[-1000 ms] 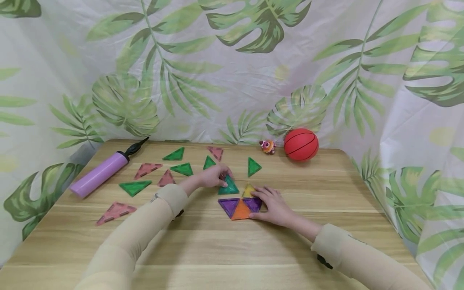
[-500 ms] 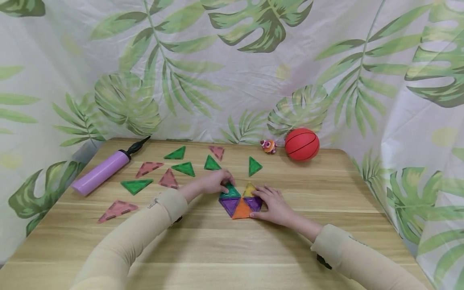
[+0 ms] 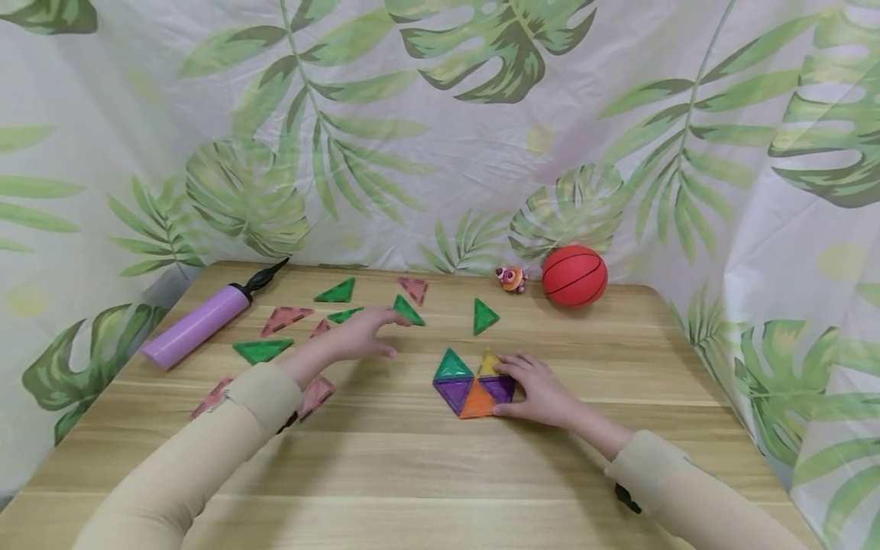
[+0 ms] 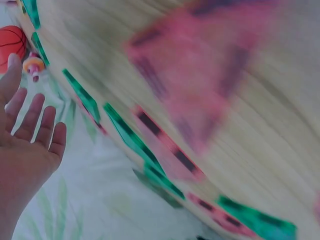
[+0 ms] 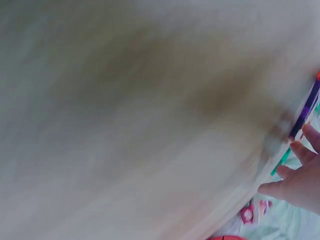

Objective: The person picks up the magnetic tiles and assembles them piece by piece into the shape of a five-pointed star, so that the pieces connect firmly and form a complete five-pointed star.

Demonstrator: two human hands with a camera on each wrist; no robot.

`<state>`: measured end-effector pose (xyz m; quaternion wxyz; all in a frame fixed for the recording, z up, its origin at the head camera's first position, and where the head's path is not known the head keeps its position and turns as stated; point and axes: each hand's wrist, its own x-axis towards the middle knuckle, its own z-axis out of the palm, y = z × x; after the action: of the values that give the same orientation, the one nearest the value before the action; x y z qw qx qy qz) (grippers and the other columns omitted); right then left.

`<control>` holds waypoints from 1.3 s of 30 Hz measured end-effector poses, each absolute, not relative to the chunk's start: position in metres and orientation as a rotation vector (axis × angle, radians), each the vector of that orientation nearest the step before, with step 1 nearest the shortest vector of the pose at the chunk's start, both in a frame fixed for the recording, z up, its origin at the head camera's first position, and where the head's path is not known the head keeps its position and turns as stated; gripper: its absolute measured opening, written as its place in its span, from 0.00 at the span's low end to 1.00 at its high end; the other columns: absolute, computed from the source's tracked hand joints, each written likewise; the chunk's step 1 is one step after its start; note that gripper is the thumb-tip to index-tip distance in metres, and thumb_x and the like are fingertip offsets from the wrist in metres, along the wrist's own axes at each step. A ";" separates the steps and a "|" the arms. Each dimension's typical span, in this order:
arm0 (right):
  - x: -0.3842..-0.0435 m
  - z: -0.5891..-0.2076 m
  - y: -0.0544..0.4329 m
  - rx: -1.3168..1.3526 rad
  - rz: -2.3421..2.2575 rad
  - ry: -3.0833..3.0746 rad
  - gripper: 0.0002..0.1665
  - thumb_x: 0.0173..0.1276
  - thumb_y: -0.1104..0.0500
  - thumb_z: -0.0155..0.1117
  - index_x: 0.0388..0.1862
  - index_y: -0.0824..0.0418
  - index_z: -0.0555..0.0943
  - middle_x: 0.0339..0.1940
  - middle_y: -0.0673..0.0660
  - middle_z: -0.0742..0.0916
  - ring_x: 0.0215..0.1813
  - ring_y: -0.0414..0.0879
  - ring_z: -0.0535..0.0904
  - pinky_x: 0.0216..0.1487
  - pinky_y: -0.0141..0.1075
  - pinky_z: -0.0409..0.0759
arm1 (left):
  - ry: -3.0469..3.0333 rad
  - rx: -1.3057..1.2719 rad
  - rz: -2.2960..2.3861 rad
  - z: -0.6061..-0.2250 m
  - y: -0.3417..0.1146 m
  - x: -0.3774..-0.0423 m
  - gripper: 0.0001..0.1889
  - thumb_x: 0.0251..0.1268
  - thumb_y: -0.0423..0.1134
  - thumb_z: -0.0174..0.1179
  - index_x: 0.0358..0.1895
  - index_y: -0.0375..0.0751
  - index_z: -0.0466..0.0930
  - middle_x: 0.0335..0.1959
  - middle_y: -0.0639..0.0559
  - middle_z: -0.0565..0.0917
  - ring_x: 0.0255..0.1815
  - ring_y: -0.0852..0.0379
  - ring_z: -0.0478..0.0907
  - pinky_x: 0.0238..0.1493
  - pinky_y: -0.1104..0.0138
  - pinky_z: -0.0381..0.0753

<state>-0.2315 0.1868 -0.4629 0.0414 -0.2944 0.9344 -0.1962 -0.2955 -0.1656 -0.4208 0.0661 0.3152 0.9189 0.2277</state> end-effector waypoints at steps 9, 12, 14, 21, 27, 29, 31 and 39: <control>-0.229 -0.458 0.215 -0.882 -0.559 2.845 0.43 0.54 0.39 0.70 0.64 0.60 0.72 0.69 0.62 0.70 0.71 0.67 0.57 0.67 0.61 0.55 | 2.763 0.983 0.610 -0.419 -0.223 -0.269 0.30 0.50 0.38 0.71 0.60 0.41 0.74 0.58 0.43 0.75 0.60 0.40 0.68 0.59 0.43 0.64; -0.228 -0.457 0.225 -0.884 -0.562 2.839 0.43 0.55 0.40 0.70 0.64 0.60 0.72 0.69 0.62 0.70 0.70 0.67 0.58 0.67 0.61 0.56 | 2.743 1.017 0.590 -0.422 -0.240 -0.261 0.30 0.48 0.37 0.72 0.58 0.41 0.75 0.56 0.46 0.76 0.58 0.43 0.70 0.59 0.45 0.65; -0.228 -0.457 0.232 -0.890 -0.571 2.827 0.42 0.55 0.41 0.70 0.64 0.61 0.72 0.69 0.63 0.70 0.70 0.66 0.59 0.66 0.60 0.58 | 2.725 1.034 0.572 -0.424 -0.249 -0.256 0.29 0.47 0.36 0.73 0.57 0.41 0.76 0.55 0.47 0.76 0.59 0.43 0.69 0.60 0.45 0.65; -0.227 -0.457 0.253 -0.933 -0.604 2.786 0.42 0.56 0.41 0.70 0.64 0.62 0.72 0.69 0.65 0.69 0.69 0.64 0.61 0.65 0.58 0.61 | 2.674 1.080 0.551 -0.431 -0.269 -0.246 0.26 0.42 0.37 0.75 0.50 0.45 0.82 0.58 0.45 0.76 0.61 0.41 0.68 0.59 0.45 0.66; -0.228 -0.458 0.260 -0.933 -0.601 2.786 0.43 0.56 0.40 0.70 0.65 0.60 0.72 0.70 0.63 0.69 0.70 0.63 0.60 0.65 0.59 0.60 | 2.687 1.073 0.593 -0.442 -0.274 -0.247 0.19 0.45 0.37 0.73 0.45 0.49 0.84 0.60 0.43 0.75 0.60 0.40 0.70 0.55 0.47 0.69; -0.229 -0.458 0.262 -0.930 -0.595 2.778 0.43 0.56 0.39 0.69 0.65 0.60 0.71 0.70 0.63 0.69 0.70 0.63 0.60 0.65 0.59 0.60 | 2.695 1.070 0.603 -0.445 -0.274 -0.249 0.18 0.46 0.39 0.72 0.44 0.50 0.84 0.58 0.43 0.76 0.58 0.41 0.71 0.54 0.49 0.70; -0.230 -0.458 0.262 -0.927 -0.598 2.768 0.43 0.56 0.39 0.69 0.65 0.60 0.71 0.70 0.63 0.68 0.70 0.63 0.60 0.66 0.59 0.59 | 2.708 1.096 0.605 -0.448 -0.272 -0.251 0.17 0.47 0.41 0.72 0.44 0.50 0.85 0.55 0.44 0.77 0.55 0.44 0.73 0.52 0.51 0.71; -0.237 -0.455 0.259 -0.857 -0.641 2.731 0.39 0.58 0.40 0.68 0.63 0.59 0.74 0.68 0.62 0.70 0.69 0.63 0.62 0.66 0.58 0.59 | 2.725 1.165 0.618 -0.448 -0.257 -0.259 0.15 0.47 0.41 0.72 0.41 0.45 0.83 0.41 0.54 0.80 0.45 0.54 0.74 0.48 0.58 0.72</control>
<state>-0.2369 0.2593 -0.4551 0.1039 -0.2905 0.9261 -0.2173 -0.2593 -0.2566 -0.4480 0.0569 0.3842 0.8987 0.2038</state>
